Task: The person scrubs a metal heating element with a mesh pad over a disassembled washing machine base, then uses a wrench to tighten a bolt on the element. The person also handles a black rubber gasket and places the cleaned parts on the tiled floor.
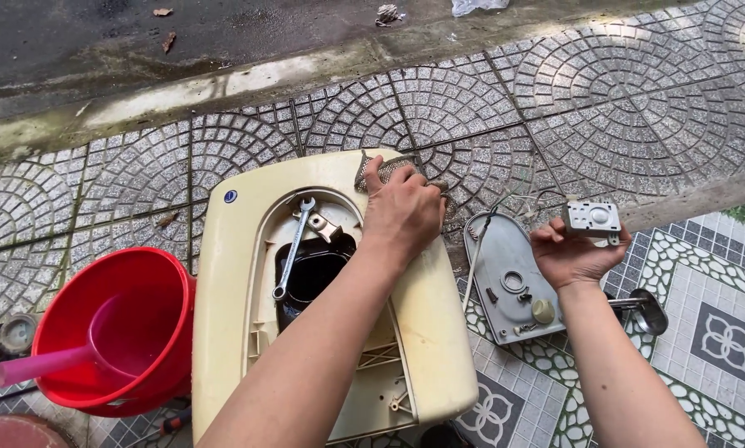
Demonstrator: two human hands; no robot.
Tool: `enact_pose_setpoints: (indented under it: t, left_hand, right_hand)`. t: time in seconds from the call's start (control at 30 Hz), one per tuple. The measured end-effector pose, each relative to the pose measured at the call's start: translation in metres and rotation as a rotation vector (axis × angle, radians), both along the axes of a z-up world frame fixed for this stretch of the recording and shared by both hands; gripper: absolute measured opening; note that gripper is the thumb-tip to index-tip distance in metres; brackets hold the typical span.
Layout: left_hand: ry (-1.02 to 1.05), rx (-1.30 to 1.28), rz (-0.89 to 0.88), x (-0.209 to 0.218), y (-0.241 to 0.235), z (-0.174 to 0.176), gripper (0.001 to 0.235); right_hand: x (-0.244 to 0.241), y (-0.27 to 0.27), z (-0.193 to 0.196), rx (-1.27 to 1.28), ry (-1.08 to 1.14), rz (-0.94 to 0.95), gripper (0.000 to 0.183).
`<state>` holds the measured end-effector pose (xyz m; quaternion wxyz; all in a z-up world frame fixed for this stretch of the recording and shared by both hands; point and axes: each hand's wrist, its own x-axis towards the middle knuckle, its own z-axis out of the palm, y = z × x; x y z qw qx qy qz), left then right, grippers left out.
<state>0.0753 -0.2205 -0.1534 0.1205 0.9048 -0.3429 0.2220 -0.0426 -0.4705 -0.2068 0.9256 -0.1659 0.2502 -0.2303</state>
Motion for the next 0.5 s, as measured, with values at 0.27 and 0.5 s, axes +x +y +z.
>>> enact_pose_setpoints:
  t: [0.27,0.5]
  left_hand:
    - [0.213,0.015,-0.005,-0.009,0.004,0.035,0.028]
    - [0.031,-0.048,0.019,0.005,0.001,0.008,0.022]
  right_hand:
    - [-0.011,-0.023,-0.025,0.039,-0.445,0.238,0.065]
    - [-0.007,-0.045,-0.056,-0.457,0.386,0.258,0.057]
